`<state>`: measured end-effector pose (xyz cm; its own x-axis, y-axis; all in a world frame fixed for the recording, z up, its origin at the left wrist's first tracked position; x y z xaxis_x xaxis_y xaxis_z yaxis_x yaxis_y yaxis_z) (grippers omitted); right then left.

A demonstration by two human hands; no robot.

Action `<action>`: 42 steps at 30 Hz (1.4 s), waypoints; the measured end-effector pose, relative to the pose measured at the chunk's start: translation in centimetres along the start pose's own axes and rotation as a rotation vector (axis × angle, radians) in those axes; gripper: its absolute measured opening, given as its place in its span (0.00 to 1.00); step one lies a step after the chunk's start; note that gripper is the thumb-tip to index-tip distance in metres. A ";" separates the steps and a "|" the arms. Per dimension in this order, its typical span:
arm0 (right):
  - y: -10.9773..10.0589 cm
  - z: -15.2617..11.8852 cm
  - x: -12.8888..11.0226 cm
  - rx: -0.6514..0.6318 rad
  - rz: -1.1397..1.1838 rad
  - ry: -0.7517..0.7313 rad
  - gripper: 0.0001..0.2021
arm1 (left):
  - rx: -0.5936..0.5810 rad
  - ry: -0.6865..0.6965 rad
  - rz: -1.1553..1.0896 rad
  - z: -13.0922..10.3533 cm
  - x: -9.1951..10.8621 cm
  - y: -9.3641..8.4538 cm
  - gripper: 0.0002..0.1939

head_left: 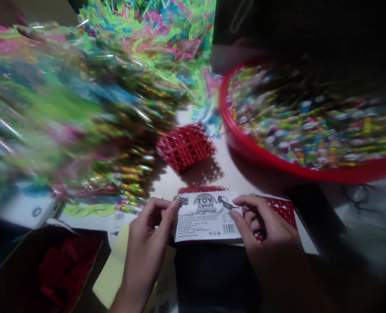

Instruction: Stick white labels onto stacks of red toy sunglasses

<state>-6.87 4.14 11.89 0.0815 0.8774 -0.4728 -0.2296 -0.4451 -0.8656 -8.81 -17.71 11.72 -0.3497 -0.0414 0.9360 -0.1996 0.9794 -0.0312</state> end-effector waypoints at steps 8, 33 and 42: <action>0.2 -0.4 0.3 0.014 -0.062 -0.040 0.04 | -0.034 0.057 0.041 0.3 -1.0 -0.3 0.16; 0.6 -0.3 0.1 0.031 -0.032 0.042 0.04 | -0.029 0.037 0.060 0.5 -0.5 -0.1 0.17; 0.4 -0.2 -0.2 0.015 -0.004 0.092 0.05 | -0.031 -0.009 0.035 0.9 -0.9 -0.3 0.19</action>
Point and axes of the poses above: each hand's wrist, its own z-axis towards the middle knuckle, its own y-axis out of the palm, x = y × z, the point moved 2 cm from there along z, towards the middle knuckle, and after that the axes turned 11 degrees about -z, right-handed, at the moved point
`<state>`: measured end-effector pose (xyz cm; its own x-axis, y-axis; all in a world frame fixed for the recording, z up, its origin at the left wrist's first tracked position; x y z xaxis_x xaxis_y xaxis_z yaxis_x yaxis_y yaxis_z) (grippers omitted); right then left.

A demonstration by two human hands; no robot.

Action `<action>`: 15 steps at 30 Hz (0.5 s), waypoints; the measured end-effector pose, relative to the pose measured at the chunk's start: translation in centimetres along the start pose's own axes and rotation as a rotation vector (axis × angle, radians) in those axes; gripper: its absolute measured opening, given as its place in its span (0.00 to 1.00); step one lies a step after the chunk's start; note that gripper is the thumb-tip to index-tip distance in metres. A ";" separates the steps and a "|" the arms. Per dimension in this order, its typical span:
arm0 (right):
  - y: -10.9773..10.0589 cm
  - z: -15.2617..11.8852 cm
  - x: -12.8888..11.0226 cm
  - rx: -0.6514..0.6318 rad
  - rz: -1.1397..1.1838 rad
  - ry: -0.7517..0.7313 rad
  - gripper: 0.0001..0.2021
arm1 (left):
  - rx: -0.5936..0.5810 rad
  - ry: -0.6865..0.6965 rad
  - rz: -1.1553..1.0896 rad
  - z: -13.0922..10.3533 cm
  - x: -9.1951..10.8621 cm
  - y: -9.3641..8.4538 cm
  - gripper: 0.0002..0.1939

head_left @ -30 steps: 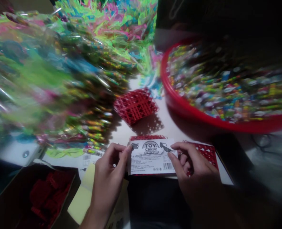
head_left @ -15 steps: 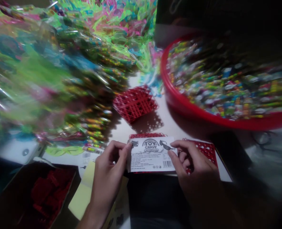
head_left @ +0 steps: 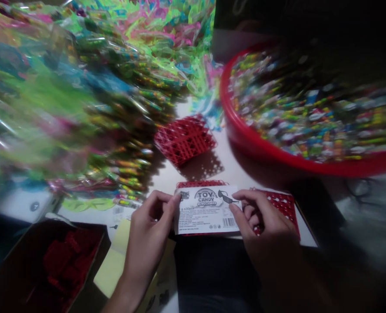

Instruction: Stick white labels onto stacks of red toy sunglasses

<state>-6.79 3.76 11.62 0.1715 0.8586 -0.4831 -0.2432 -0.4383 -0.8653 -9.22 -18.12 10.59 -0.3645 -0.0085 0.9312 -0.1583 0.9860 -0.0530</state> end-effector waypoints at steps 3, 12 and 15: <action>0.1 0.0 0.0 -0.018 0.022 0.036 0.04 | -0.006 -0.015 -0.022 0.2 0.0 0.0 0.19; 0.7 -0.1 0.6 -0.095 0.133 0.156 0.11 | -0.003 -0.032 -0.073 0.8 0.4 0.3 0.17; 1.2 -0.1 0.8 -0.120 0.206 0.175 0.12 | 0.015 -0.032 -0.074 1.1 0.2 0.4 0.17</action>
Point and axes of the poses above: each hand's wrist, its own z-axis towards the middle knuckle, its own y-axis out of the palm, x = y × z, the point moved 2 cm from there along z, towards the middle knuckle, and after that the axes turned 11 degrees about -z, right-handed, at the moved point
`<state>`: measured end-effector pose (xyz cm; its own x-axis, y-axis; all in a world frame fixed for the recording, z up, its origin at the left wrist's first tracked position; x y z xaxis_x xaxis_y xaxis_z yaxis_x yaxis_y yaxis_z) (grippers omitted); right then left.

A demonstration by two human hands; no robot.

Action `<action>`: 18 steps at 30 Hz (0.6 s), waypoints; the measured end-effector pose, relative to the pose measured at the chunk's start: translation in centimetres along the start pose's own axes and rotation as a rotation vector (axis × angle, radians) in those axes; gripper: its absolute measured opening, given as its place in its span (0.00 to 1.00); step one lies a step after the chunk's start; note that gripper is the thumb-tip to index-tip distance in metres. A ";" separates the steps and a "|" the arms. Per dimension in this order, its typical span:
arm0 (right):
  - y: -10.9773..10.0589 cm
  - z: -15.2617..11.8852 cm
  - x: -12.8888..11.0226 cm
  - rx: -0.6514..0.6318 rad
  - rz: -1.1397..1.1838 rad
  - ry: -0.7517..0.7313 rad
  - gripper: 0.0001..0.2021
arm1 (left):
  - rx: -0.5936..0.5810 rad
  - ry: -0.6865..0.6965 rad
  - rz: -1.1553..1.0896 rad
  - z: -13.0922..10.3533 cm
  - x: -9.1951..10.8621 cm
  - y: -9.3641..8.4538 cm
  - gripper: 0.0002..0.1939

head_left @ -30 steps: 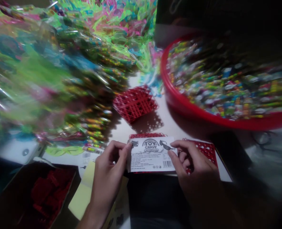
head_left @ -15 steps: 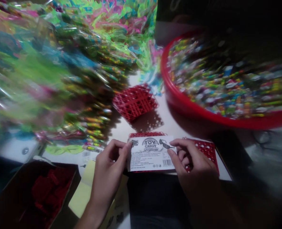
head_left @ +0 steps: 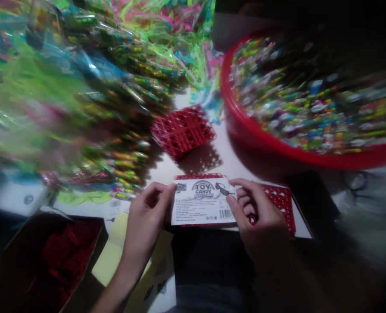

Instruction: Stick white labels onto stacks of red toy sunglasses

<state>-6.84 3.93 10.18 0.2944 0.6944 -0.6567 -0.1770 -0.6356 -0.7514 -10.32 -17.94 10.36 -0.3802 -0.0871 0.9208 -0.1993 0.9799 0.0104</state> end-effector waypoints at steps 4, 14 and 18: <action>0.8 -0.1 0.5 -0.039 0.134 0.027 0.12 | 0.014 -0.005 0.007 0.2 -0.4 -0.2 0.15; -0.7 -1.2 -0.9 0.049 0.341 0.037 0.13 | 0.000 0.028 -0.008 -2.3 1.6 -1.2 0.17; -1.9 -1.6 -2.2 0.095 0.459 0.001 0.15 | -0.104 -0.012 -0.017 -3.5 2.5 -1.5 0.20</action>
<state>-5.68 3.10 13.20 0.1666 0.3480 -0.9226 -0.3741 -0.8434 -0.3857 -7.84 -19.05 14.01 -0.3888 -0.1055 0.9153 -0.1113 0.9915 0.0670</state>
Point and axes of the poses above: each hand's wrist, its own z-axis towards the middle knuckle, its own y-axis out of the palm, x = y × z, the point moved 2 cm from there along z, towards the middle knuckle, and after that the axes turned 11 degrees about -z, right-handed, at the moved point
